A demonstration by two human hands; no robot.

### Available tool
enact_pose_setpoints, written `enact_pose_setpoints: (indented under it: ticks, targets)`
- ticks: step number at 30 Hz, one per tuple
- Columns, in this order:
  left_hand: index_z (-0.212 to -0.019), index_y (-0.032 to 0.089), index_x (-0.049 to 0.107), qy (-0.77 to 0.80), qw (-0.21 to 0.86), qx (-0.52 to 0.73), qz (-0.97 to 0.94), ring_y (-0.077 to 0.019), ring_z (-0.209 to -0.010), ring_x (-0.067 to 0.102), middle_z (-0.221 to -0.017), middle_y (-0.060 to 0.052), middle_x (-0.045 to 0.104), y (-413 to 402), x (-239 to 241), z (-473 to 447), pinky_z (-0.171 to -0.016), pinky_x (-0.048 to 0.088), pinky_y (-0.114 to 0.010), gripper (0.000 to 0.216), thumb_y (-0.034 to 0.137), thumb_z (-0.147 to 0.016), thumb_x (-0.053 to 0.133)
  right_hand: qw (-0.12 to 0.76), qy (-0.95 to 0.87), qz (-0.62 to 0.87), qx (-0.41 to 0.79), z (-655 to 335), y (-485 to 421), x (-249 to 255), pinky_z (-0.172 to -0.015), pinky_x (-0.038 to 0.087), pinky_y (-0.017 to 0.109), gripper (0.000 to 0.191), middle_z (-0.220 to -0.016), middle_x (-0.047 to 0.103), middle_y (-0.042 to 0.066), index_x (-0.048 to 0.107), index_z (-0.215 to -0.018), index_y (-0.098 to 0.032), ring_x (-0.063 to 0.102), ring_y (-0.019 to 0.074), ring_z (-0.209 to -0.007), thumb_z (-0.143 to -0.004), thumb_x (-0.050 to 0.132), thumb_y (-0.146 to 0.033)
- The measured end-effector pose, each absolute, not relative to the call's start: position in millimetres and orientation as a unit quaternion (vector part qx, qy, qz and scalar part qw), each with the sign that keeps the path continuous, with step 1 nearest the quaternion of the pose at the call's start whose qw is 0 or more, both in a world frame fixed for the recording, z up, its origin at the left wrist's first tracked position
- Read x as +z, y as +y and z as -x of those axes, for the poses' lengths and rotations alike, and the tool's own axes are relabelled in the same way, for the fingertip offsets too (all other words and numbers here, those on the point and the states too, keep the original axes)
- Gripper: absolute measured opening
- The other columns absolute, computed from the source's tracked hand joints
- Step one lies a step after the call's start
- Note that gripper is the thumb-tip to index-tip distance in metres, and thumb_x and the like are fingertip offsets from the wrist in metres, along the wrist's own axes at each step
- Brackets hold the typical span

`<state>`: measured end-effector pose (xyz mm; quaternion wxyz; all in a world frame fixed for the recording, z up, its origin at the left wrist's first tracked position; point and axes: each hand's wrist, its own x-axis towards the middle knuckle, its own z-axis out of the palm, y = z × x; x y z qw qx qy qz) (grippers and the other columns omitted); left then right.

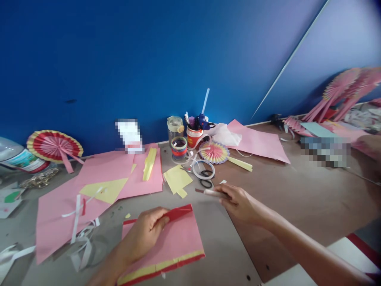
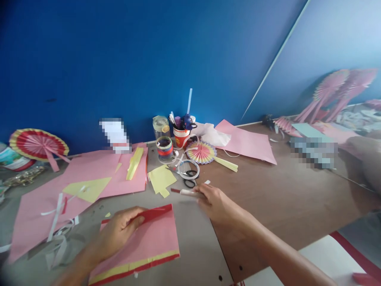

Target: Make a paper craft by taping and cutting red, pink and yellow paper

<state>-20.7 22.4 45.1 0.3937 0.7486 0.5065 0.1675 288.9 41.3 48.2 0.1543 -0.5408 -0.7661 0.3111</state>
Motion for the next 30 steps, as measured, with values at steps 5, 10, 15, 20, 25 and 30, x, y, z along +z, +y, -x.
enact_pose_setpoints:
  ticks: [5,10,15,20,25,30]
  targets:
    - [-0.084,0.018,0.065,0.543,0.444,0.173,-0.691,-0.0151,-0.069,0.062,-0.074,0.001,0.067,34.9,55.3,24.2,-0.061,0.048,-0.021,0.028,0.036,-0.089,0.045,0.129,-0.777,0.509,0.346,-276.4,42.6,50.7,-0.078,0.045,0.03,0.026,-0.104,0.062,0.009,0.053,-0.112,-0.018,0.06,0.0194,-0.089,-0.086,0.05,-0.02]
    - [-0.092,0.021,0.064,0.575,0.368,0.203,-0.702,-0.0153,-0.071,0.064,-0.08,0.001,0.07,42.6,39.2,17.7,-0.064,0.05,-0.023,0.022,0.035,-0.086,0.048,0.129,-0.788,0.496,0.34,-277.4,35.9,47.9,-0.076,0.046,0.03,0.021,-0.094,0.062,0.008,0.061,-0.094,-0.019,0.06,0.0186,-0.084,-0.092,0.04,-0.021]
    - [-0.089,0.022,0.065,0.524,0.258,0.269,-0.766,-0.0152,-0.073,0.066,-0.083,-0.001,0.071,42.6,16.4,13.6,-0.069,0.051,-0.024,0.02,0.031,-0.087,0.048,0.084,-0.783,0.501,0.359,-283.8,21.8,50.4,-0.075,0.045,0.03,0.025,-0.096,0.065,0.006,0.063,-0.105,-0.022,0.061,0.0193,-0.086,-0.093,0.041,-0.02]
    - [-0.089,0.021,0.064,0.509,0.228,0.304,-0.772,-0.0153,-0.08,0.067,-0.086,-0.002,0.071,40.9,2.9,18.6,-0.073,0.052,-0.023,0.018,0.03,-0.089,0.049,0.043,-0.822,0.471,0.317,-281.2,19.9,49.3,-0.072,0.042,0.029,0.025,-0.091,0.063,0.008,0.063,-0.102,-0.018,0.058,0.02,-0.085,-0.092,0.04,-0.016]
    - [-0.09,0.021,0.065,0.524,0.228,0.295,-0.766,-0.0169,-0.082,0.067,-0.089,-0.003,0.072,44.6,1.0,18.8,-0.075,0.052,-0.025,0.021,0.034,-0.089,0.049,0.023,-0.864,0.437,0.249,-280.3,24.0,42.9,-0.072,0.039,0.03,0.021,-0.085,0.059,0.008,0.062,-0.094,-0.015,0.053,0.0192,-0.079,-0.089,0.042,-0.012]
    - [-0.091,0.021,0.064,0.544,0.231,0.258,-0.764,-0.018,-0.086,0.066,-0.092,-0.004,0.072,49.2,4.4,16.1,-0.08,0.051,-0.028,0.022,0.037,-0.089,0.049,0.035,-0.881,0.428,0.198,-285.0,24.1,29.9,-0.068,0.034,0.029,0.021,-0.084,0.056,0.006,0.061,-0.095,-0.018,0.048,0.0173,-0.073,-0.089,0.042,-0.013]
